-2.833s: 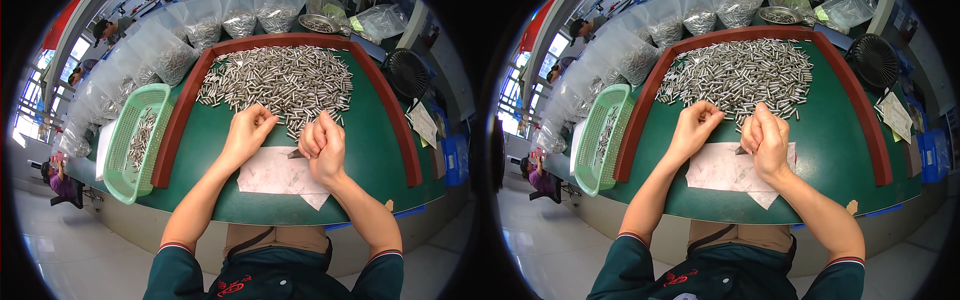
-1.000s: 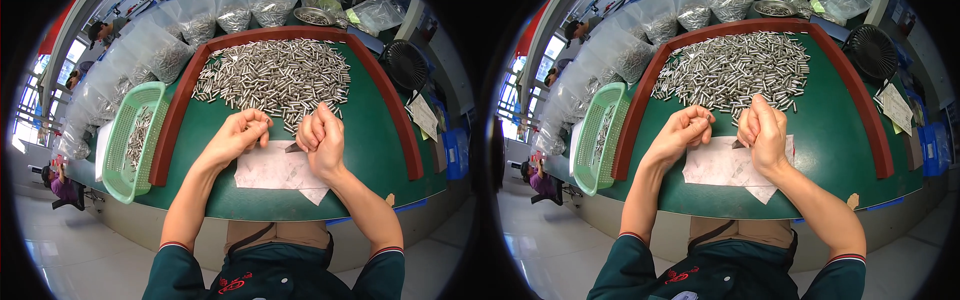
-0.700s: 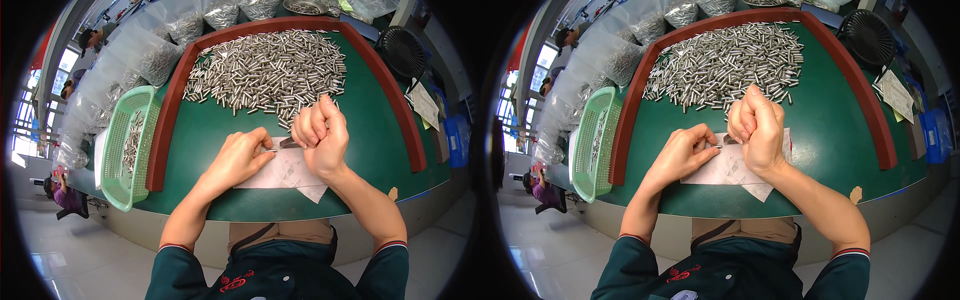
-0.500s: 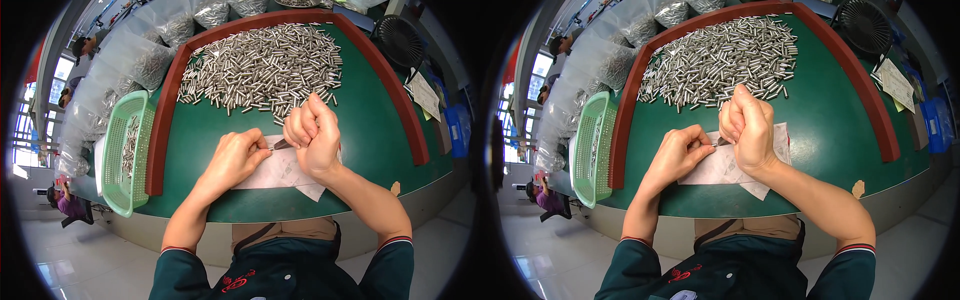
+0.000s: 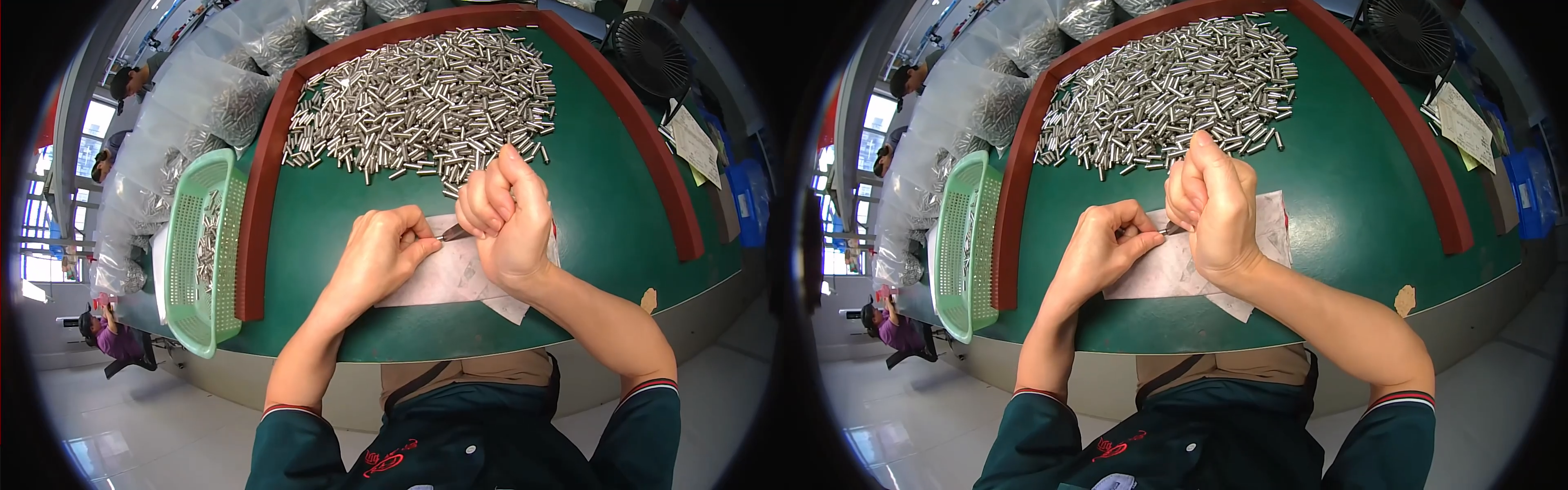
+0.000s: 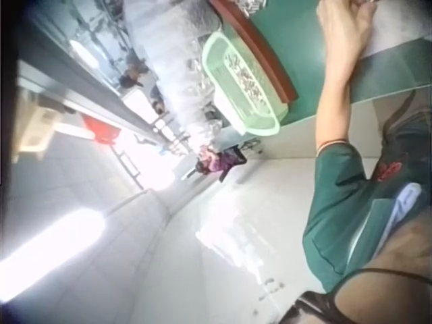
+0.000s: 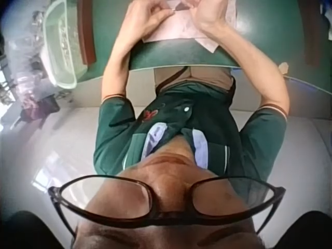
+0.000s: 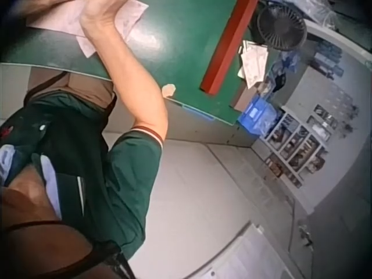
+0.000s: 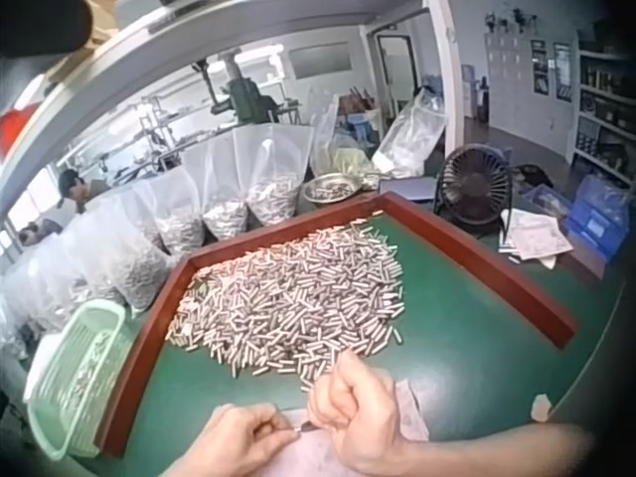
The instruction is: Inspecting and cleaning small metal pins or cylinders at a factory workbench using a handheld tool.
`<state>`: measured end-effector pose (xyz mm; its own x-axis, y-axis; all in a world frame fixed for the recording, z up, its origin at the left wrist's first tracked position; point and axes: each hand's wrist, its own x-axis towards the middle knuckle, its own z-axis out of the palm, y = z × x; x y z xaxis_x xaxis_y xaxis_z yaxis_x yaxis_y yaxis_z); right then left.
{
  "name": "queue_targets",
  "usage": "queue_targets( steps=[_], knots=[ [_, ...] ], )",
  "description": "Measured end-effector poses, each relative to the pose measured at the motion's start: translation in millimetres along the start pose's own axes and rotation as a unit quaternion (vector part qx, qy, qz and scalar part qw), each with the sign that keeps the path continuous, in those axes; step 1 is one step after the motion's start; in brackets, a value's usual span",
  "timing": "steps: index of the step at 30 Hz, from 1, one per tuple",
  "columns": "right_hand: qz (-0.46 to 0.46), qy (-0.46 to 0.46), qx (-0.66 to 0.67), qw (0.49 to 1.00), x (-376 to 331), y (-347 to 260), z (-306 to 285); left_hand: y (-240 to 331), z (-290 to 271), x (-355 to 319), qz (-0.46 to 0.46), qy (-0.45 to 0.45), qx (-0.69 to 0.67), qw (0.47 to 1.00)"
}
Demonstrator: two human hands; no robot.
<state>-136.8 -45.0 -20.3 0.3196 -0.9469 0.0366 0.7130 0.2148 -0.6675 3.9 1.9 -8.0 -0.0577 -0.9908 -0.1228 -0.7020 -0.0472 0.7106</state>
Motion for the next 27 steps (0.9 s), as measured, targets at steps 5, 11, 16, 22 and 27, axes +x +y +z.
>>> queue_targets(
  steps=[5,11,16,22,27],
  knots=[
    [-0.030,-0.022,-0.069,0.997,-1.6,4.5,5.6,-1.0,-0.4,3.8,-0.013,-0.015,-0.004,1.000],
    [-0.058,-0.047,-0.144,0.987,-6.1,10.8,17.2,1.7,-0.3,3.8,-0.011,0.001,-0.010,1.000],
    [-0.053,-0.044,-0.189,0.980,2.3,8.8,18.9,-4.8,-2.2,4.9,0.026,-0.008,-0.019,0.999],
    [-0.011,-0.065,-0.087,0.994,0.5,2.4,0.0,-31.9,-30.0,12.1,-0.034,-0.097,-0.542,0.834],
    [0.008,-0.053,-0.093,0.994,4.7,3.7,-0.2,-49.9,-25.6,22.5,-0.077,-0.072,-0.648,0.754]
  ],
)
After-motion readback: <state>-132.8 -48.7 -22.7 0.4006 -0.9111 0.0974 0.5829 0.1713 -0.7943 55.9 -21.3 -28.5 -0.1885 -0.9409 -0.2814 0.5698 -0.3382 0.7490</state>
